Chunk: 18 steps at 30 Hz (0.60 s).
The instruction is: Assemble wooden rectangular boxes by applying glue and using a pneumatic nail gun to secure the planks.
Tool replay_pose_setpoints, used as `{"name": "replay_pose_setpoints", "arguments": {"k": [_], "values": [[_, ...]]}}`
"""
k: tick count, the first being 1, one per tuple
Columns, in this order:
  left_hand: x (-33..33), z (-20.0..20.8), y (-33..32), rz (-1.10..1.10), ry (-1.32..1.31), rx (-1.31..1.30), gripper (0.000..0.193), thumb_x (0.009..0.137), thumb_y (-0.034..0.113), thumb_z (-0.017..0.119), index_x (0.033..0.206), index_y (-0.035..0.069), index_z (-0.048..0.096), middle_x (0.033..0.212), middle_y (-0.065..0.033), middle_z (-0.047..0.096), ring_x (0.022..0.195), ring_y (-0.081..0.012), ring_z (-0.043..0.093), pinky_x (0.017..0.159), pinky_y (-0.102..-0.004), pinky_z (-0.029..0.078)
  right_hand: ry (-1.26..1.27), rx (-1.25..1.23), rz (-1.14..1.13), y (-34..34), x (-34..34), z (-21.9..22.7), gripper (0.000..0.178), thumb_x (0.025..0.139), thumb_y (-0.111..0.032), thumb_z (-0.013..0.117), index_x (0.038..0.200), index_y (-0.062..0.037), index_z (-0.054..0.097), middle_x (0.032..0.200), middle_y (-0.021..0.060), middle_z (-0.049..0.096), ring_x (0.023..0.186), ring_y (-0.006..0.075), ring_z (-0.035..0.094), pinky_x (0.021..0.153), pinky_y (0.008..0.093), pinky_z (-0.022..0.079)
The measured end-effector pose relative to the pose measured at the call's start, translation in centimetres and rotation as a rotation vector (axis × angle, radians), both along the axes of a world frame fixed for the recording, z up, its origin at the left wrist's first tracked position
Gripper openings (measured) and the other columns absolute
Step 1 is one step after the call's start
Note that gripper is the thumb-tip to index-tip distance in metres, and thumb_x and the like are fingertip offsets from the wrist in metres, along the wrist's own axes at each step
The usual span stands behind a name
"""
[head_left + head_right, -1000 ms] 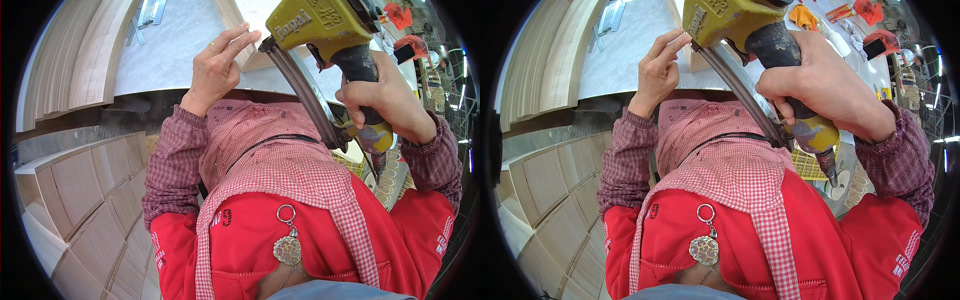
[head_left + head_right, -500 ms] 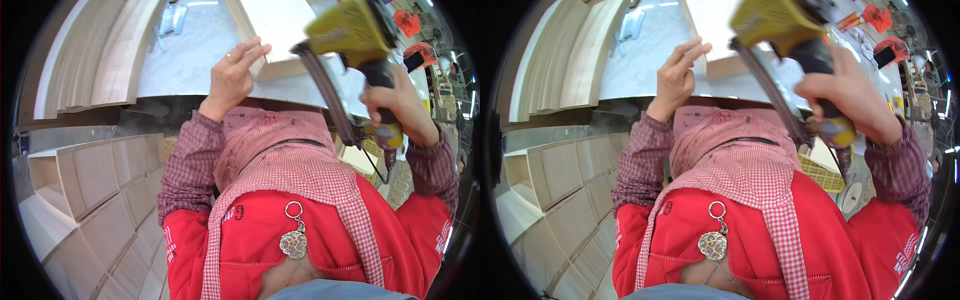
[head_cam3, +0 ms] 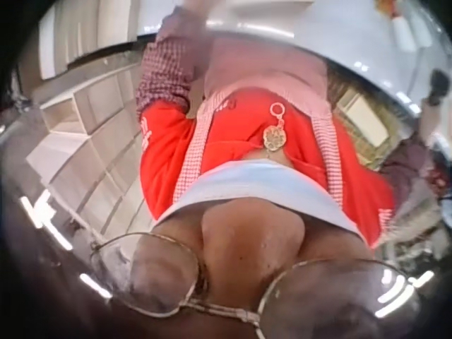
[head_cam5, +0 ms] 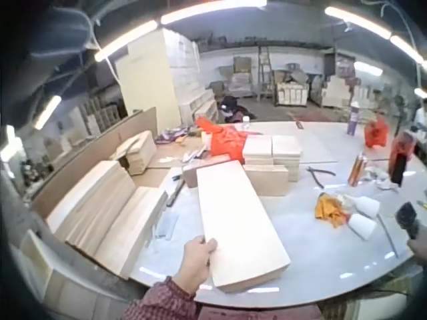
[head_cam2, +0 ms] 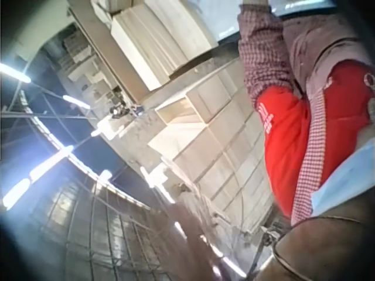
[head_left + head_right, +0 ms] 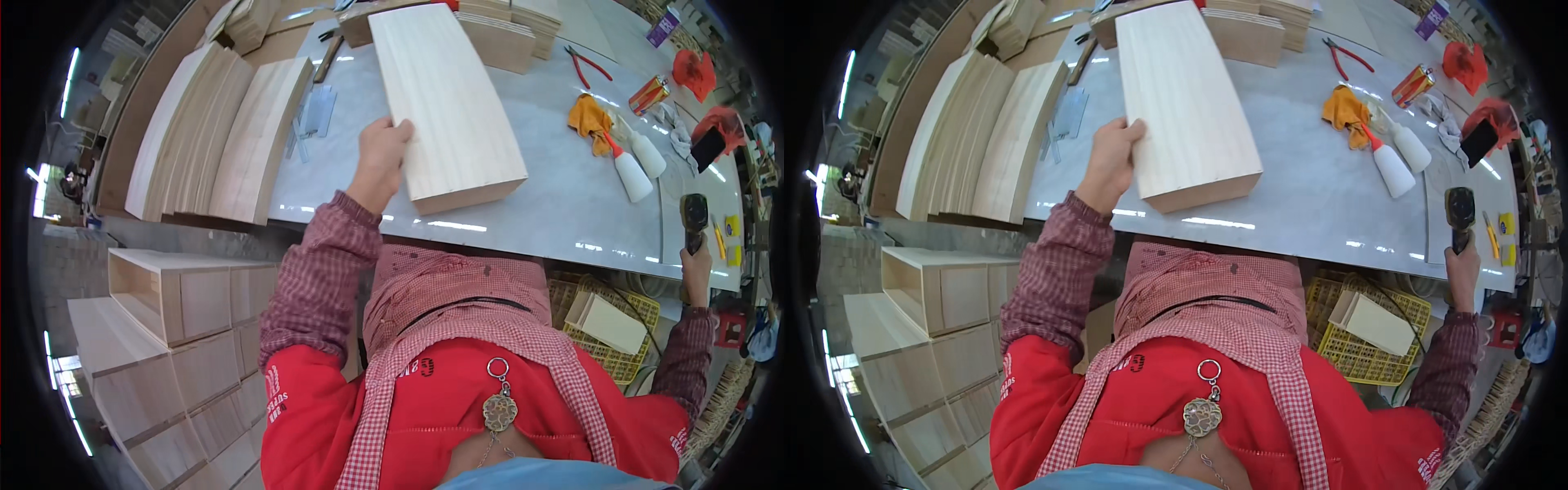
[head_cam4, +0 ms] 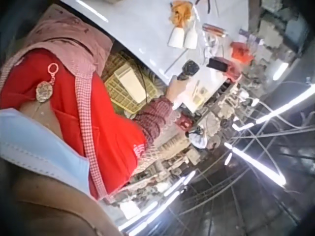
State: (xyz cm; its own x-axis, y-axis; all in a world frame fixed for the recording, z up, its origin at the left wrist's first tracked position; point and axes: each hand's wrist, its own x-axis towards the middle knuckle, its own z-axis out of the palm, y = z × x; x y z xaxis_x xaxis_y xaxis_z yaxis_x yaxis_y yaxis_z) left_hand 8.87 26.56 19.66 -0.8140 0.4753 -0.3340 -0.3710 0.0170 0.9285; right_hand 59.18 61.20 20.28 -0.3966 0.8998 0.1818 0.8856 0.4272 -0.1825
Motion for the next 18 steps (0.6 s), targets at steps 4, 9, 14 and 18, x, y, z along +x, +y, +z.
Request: {"name": "replay_pose_setpoints", "arguments": {"k": [4, 9, 14, 18], "values": [[-1.4, -0.6, -4.3, 0.058, 0.011, -0.045, 0.021, 0.087, 0.008, 0.052, 0.101, -0.006, 0.058, 0.092, -0.0132, 0.062, 0.077, -0.0168, 0.057, 0.068, -0.0265, 0.049, -0.192, -0.065, -0.141, 6.2, 6.4, -5.5, 0.064, 0.078, -0.012, 0.054, 0.139, -0.0057, 0.035, 0.099, 0.0250, 0.064, 0.086, 0.0450, 0.060, 0.071, 0.0487, 0.046], [-2.0, -0.3, -5.7, 0.073, 0.111, -0.174, 0.020, 0.089, 0.011, 0.050, 0.100, -0.004, 0.058, 0.089, -0.0107, 0.060, 0.073, -0.0154, 0.055, 0.065, -0.0255, 0.046, -0.322, -0.023, -0.213, 12.2, 10.4, -10.5, 0.062, 0.083, -0.016, 0.052, 0.141, -0.0080, 0.032, 0.101, 0.0239, 0.064, 0.088, 0.0443, 0.060, 0.072, 0.0481, 0.046], [-1.6, 0.2, -6.1, 0.100, 0.209, -0.273, 0.022, 0.089, 0.016, 0.050, 0.097, -0.002, 0.059, 0.080, -0.0073, 0.056, 0.065, -0.0132, 0.050, 0.058, -0.0244, 0.041, -0.188, -0.022, -0.273, 14.3, 9.1, -11.8, 0.061, 0.088, -0.027, 0.054, 0.142, -0.0093, 0.031, 0.107, 0.0212, 0.063, 0.095, 0.0418, 0.060, 0.079, 0.0453, 0.046], [-1.3, 0.1, -6.3, 0.108, 0.252, -0.323, 0.023, 0.089, 0.020, 0.049, 0.095, 0.000, 0.059, 0.073, -0.0045, 0.052, 0.059, -0.0114, 0.046, 0.052, -0.0235, 0.038, -0.028, 0.022, -0.230, 15.5, 9.6, -14.1, 0.062, 0.090, -0.034, 0.054, 0.142, -0.0093, 0.032, 0.113, 0.0193, 0.061, 0.099, 0.0391, 0.059, 0.084, 0.0431, 0.046]]}}
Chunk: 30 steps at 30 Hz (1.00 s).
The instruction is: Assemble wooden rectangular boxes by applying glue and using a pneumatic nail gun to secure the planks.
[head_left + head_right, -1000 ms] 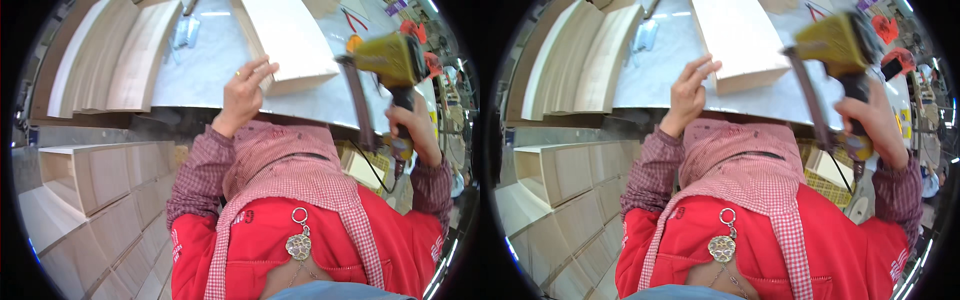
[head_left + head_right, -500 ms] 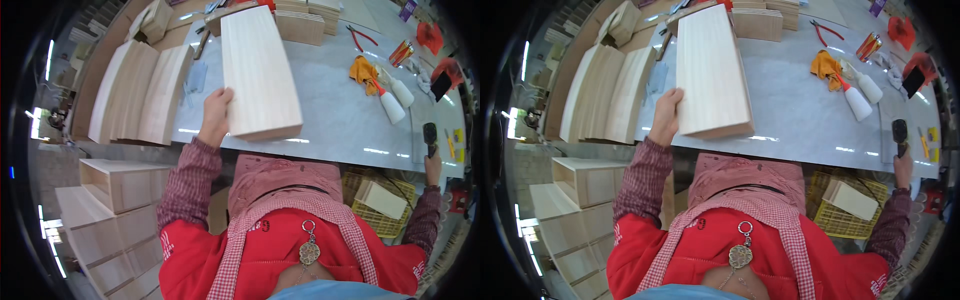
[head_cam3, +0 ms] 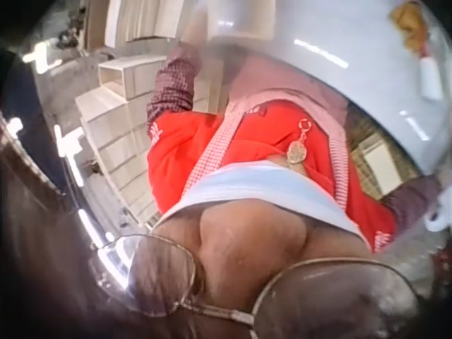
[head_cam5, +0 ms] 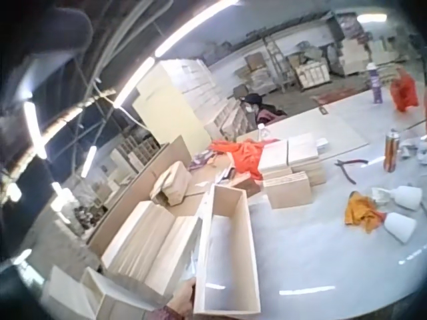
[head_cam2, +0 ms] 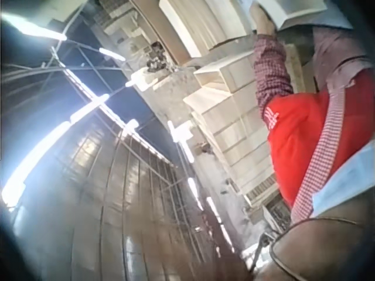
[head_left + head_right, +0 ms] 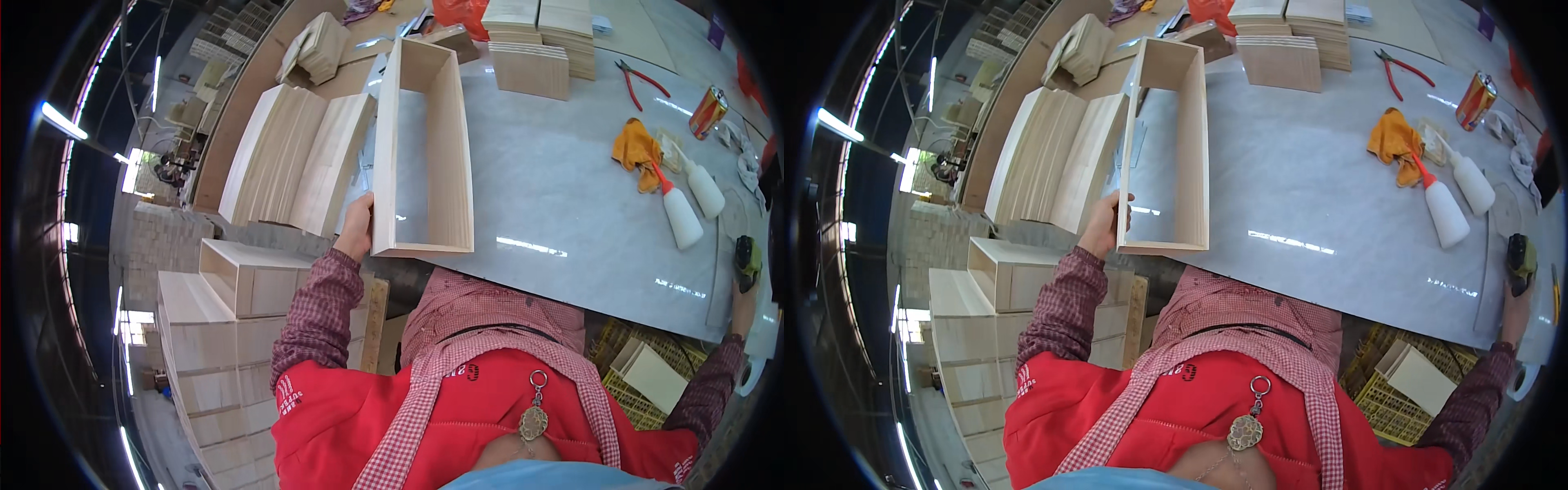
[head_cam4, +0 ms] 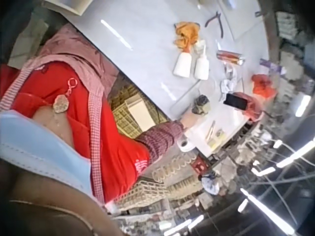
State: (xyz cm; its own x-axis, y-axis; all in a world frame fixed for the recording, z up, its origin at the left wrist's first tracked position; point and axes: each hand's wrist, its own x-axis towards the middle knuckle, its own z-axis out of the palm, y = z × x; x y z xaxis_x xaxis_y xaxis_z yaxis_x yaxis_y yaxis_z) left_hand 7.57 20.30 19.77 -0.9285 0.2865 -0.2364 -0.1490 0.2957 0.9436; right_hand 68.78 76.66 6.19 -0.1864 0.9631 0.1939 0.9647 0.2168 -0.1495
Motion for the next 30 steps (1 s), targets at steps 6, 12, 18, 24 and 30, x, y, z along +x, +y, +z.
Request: {"name": "replay_pose_setpoints", "arguments": {"k": [6, 12, 18, 24, 30], "values": [[-0.3, 0.0, -1.1, 0.100, -0.064, -0.103, 0.026, 0.090, 0.026, 0.049, 0.092, 0.002, 0.060, 0.062, -0.0004, 0.048, 0.049, -0.0087, 0.041, 0.044, -0.0222, 0.033, -0.047, 0.160, 0.125, 0.0, -4.0, 3.7, 0.057, 0.090, -0.036, 0.056, 0.137, -0.0070, 0.041, 0.119, 0.0164, 0.060, 0.103, 0.0340, 0.059, 0.088, 0.0380, 0.045], [-1.3, -0.8, -0.8, 0.170, -0.139, -0.151, 0.035, 0.089, 0.025, 0.049, 0.093, -0.007, 0.061, 0.081, -0.0112, 0.062, 0.065, -0.0160, 0.053, 0.056, -0.0274, 0.043, 0.334, -0.019, 0.362, -3.8, -11.2, 7.6, 0.048, 0.091, -0.034, 0.058, 0.129, -0.0052, 0.053, 0.121, 0.0137, 0.060, 0.105, 0.0268, 0.059, 0.092, 0.0327, 0.045], [-1.7, -2.3, -4.2, 0.131, -0.200, -0.158, 0.040, 0.089, 0.029, 0.047, 0.098, -0.008, 0.060, 0.084, -0.0132, 0.062, 0.071, -0.0194, 0.055, 0.063, -0.0295, 0.045, 0.409, -0.292, 0.464, -10.2, -20.5, 7.9, 0.046, 0.091, -0.035, 0.058, 0.125, -0.0040, 0.056, 0.121, 0.0141, 0.058, 0.110, 0.0240, 0.054, 0.094, 0.0318, 0.043], [-3.7, -0.7, -1.9, 0.110, 0.067, -0.240, 0.054, 0.090, 0.044, 0.045, 0.105, -0.006, 0.060, 0.096, -0.0146, 0.059, 0.086, -0.0216, 0.054, 0.075, -0.0314, 0.044, 0.429, -0.413, 0.484, -10.7, -21.4, 7.1, 0.048, 0.089, -0.035, 0.061, 0.124, -0.0028, 0.055, 0.116, 0.0129, 0.059, 0.103, 0.0221, 0.054, 0.090, 0.0298, 0.043], [-2.1, 9.4, 5.6, -0.354, 0.256, -0.464, 0.075, 0.076, 0.057, 0.064, 0.120, -0.003, 0.056, 0.107, -0.0165, 0.058, 0.091, -0.0235, 0.053, 0.079, -0.0318, 0.043, 0.476, -0.474, 0.384, -10.1, -20.8, 5.4, 0.054, 0.086, -0.038, 0.064, 0.124, -0.0014, 0.055, 0.115, 0.0132, 0.058, 0.099, 0.0214, 0.054, 0.085, 0.0291, 0.044]]}}
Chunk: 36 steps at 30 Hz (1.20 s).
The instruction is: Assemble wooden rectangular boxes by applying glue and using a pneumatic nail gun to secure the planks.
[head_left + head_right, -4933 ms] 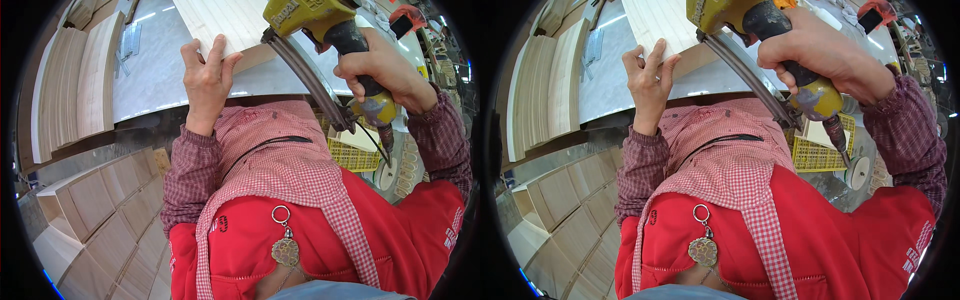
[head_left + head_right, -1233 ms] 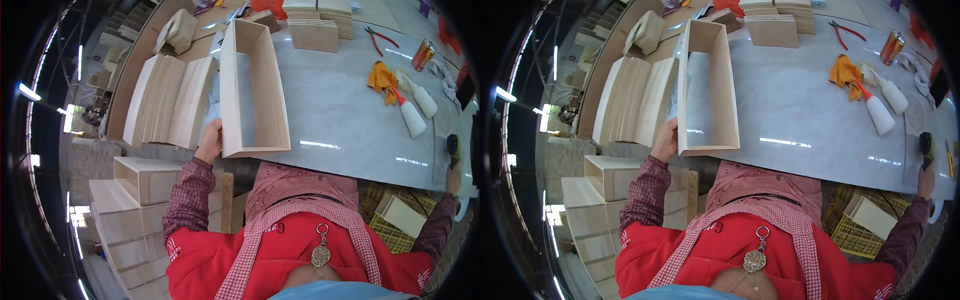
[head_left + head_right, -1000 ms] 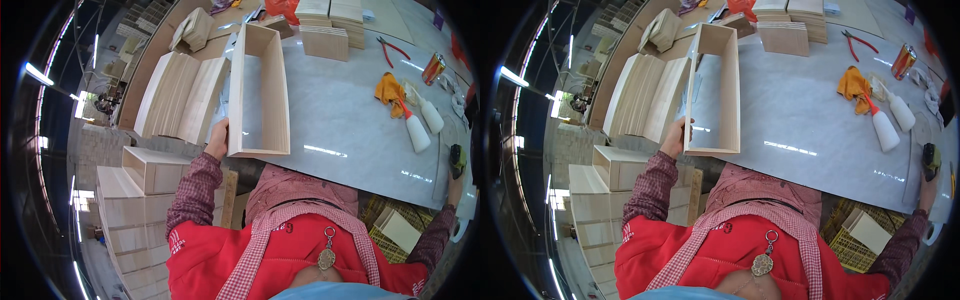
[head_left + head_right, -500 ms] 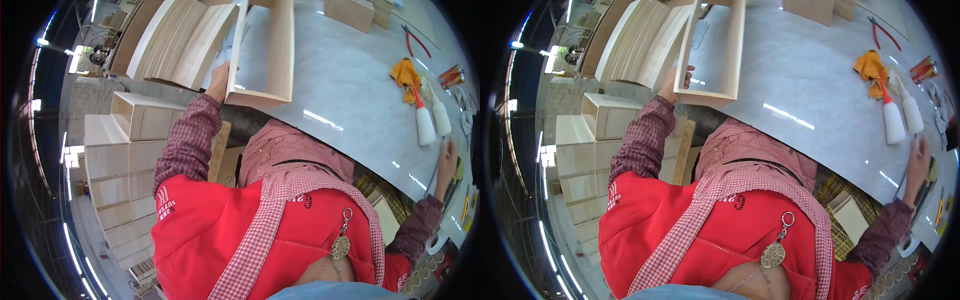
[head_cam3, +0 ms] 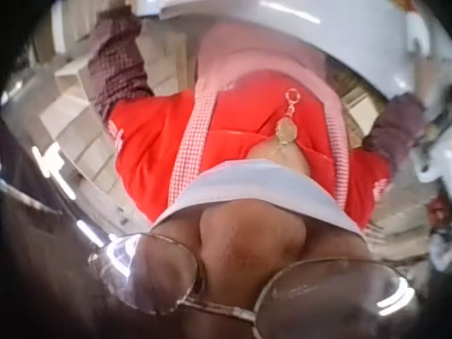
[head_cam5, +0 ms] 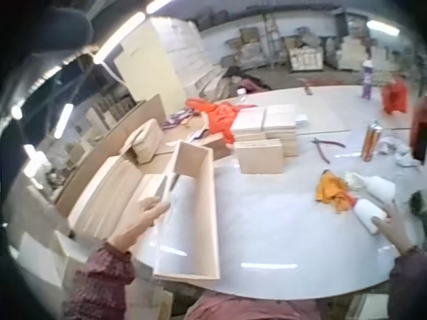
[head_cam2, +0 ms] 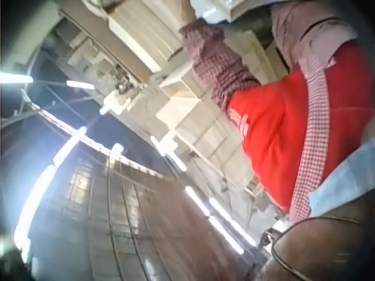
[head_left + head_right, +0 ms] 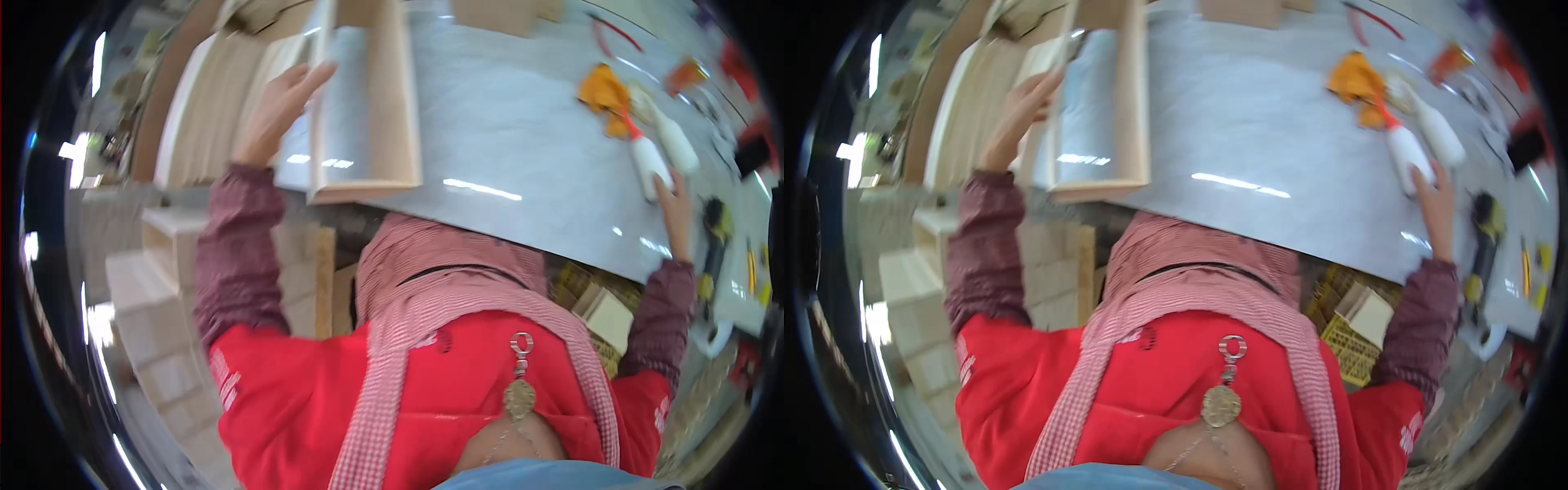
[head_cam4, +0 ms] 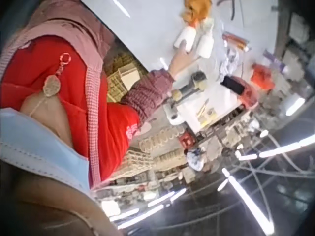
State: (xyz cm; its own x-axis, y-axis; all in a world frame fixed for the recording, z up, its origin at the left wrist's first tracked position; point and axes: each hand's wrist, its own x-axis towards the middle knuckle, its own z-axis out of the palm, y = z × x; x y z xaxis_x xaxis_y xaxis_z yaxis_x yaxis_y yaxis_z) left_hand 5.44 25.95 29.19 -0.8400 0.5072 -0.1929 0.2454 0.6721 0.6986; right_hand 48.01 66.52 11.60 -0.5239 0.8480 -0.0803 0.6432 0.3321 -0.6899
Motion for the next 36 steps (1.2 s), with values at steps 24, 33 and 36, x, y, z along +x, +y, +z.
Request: {"name": "replay_pose_setpoints", "arguments": {"k": [24, 33, 36], "values": [[-4.5, -1.5, -8.4, -0.197, 0.098, 0.139, 0.022, 0.084, 0.009, 0.055, 0.104, 0.000, 0.058, 0.088, -0.0003, 0.056, 0.076, -0.0080, 0.047, 0.068, -0.0201, 0.038, 1.297, -0.543, -0.471, -3.1, 4.6, 3.0, 0.052, 0.084, -0.021, 0.068, 0.125, 0.0035, 0.045, 0.117, 0.0179, 0.054, 0.107, 0.0283, 0.053, 0.090, 0.0390, 0.047], [-1.5, -3.7, 7.6, -0.719, 0.098, 0.000, 0.020, 0.081, 0.010, 0.057, 0.096, -0.002, 0.062, 0.080, -0.0035, 0.062, 0.071, -0.0134, 0.052, 0.068, -0.0248, 0.042, 1.446, -0.570, -0.314, -8.9, 3.3, 11.6, 0.060, 0.085, -0.026, 0.068, 0.126, 0.0067, 0.038, 0.119, 0.0215, 0.053, 0.109, 0.0314, 0.053, 0.091, 0.0451, 0.049], [-2.4, -4.0, 8.8, -0.730, 0.193, 0.058, 0.022, 0.083, 0.011, 0.058, 0.101, -0.001, 0.064, 0.085, -0.0041, 0.066, 0.074, -0.0136, 0.055, 0.071, -0.0250, 0.044, 1.349, -0.600, -0.249, -10.4, -0.5, 14.1, 0.056, 0.087, -0.025, 0.066, 0.125, 0.0061, 0.040, 0.121, 0.0208, 0.052, 0.108, 0.0317, 0.054, 0.090, 0.0435, 0.049]]}}
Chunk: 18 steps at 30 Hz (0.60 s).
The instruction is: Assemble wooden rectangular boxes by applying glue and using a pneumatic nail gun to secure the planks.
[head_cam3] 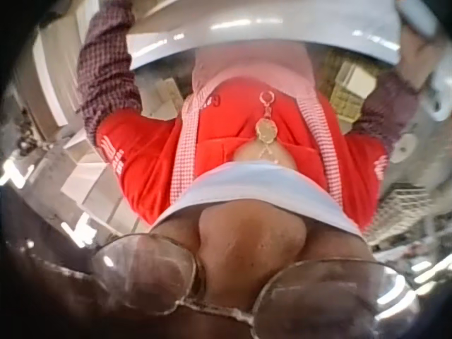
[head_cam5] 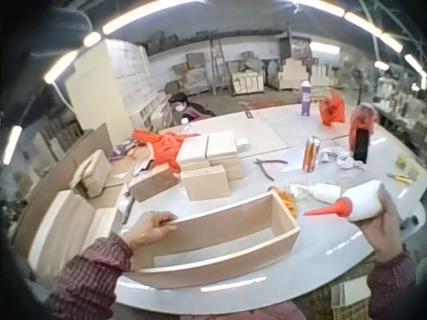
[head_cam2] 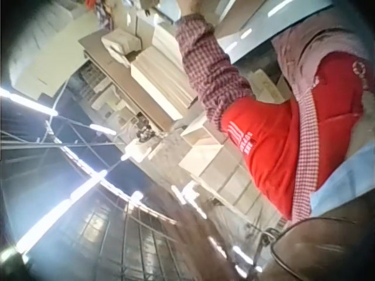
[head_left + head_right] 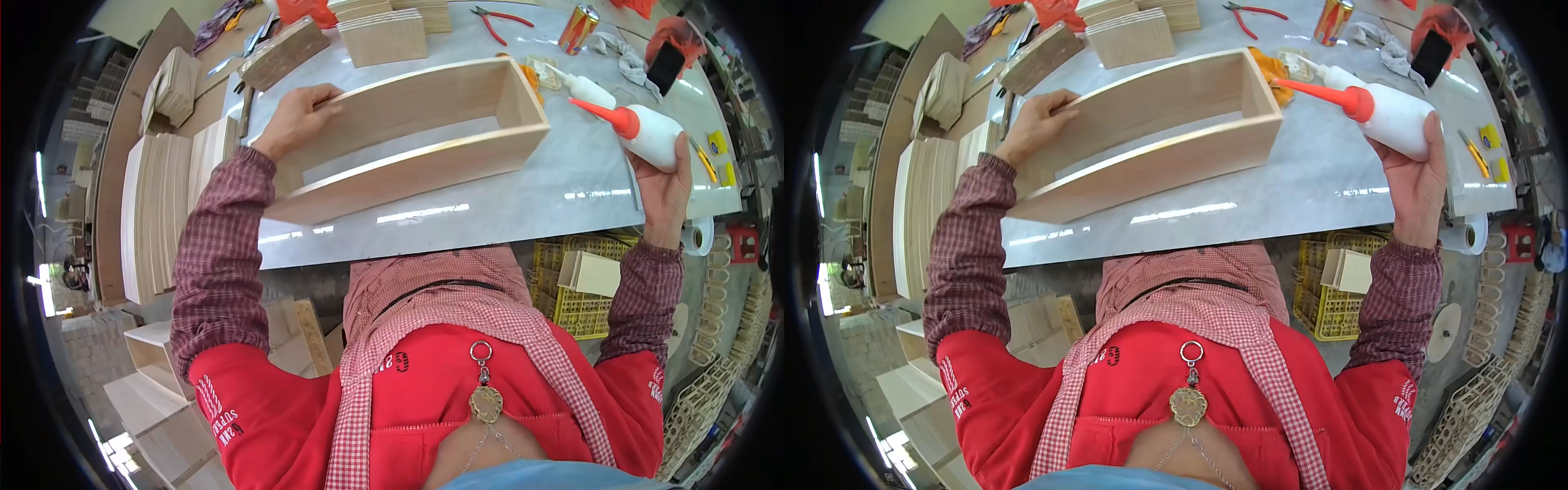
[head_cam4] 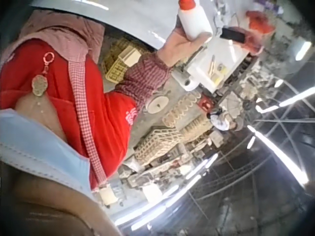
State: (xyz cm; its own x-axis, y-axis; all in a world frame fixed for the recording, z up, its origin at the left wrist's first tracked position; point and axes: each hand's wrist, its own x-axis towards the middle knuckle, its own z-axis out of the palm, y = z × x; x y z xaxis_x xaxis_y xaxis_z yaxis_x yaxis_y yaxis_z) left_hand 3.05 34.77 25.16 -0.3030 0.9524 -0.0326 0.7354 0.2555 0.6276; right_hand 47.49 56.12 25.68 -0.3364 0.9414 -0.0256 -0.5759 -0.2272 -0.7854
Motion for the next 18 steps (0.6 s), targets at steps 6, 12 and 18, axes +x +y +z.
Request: {"name": "replay_pose_setpoints", "arguments": {"k": [6, 12, 18], "values": [[-2.3, 2.3, -5.5, 0.206, -0.158, 0.583, 0.025, 0.090, 0.014, 0.056, 0.110, 0.002, 0.064, 0.099, -0.0050, 0.068, 0.082, -0.0134, 0.059, 0.077, -0.0236, 0.047, -0.122, 0.013, 0.155, -3.0, -8.3, 2.4, 0.055, 0.087, -0.023, 0.065, 0.125, 0.0064, 0.040, 0.122, 0.0205, 0.050, 0.108, 0.0325, 0.054, 0.090, 0.0439, 0.051], [-1.0, -5.3, -16.3, 0.718, -0.404, 0.765, 0.023, 0.093, 0.013, 0.053, 0.110, 0.001, 0.062, 0.101, -0.0071, 0.064, 0.090, -0.0141, 0.058, 0.080, -0.0256, 0.046, -0.271, 0.022, 0.259, -7.5, -17.9, 3.9, 0.058, 0.085, -0.023, 0.066, 0.125, 0.0079, 0.040, 0.119, 0.0210, 0.050, 0.107, 0.0324, 0.054, 0.090, 0.0433, 0.051], [3.3, -12.4, -18.7, 0.735, -0.490, 0.745, 0.022, 0.093, 0.009, 0.050, 0.111, 0.001, 0.060, 0.103, -0.0074, 0.063, 0.091, -0.0156, 0.057, 0.079, -0.0257, 0.045, -0.417, 0.166, 0.447, -12.3, -24.6, 4.2, 0.063, 0.080, -0.027, 0.070, 0.122, 0.0096, 0.042, 0.114, 0.0212, 0.050, 0.102, 0.0335, 0.056, 0.087, 0.0412, 0.052]]}}
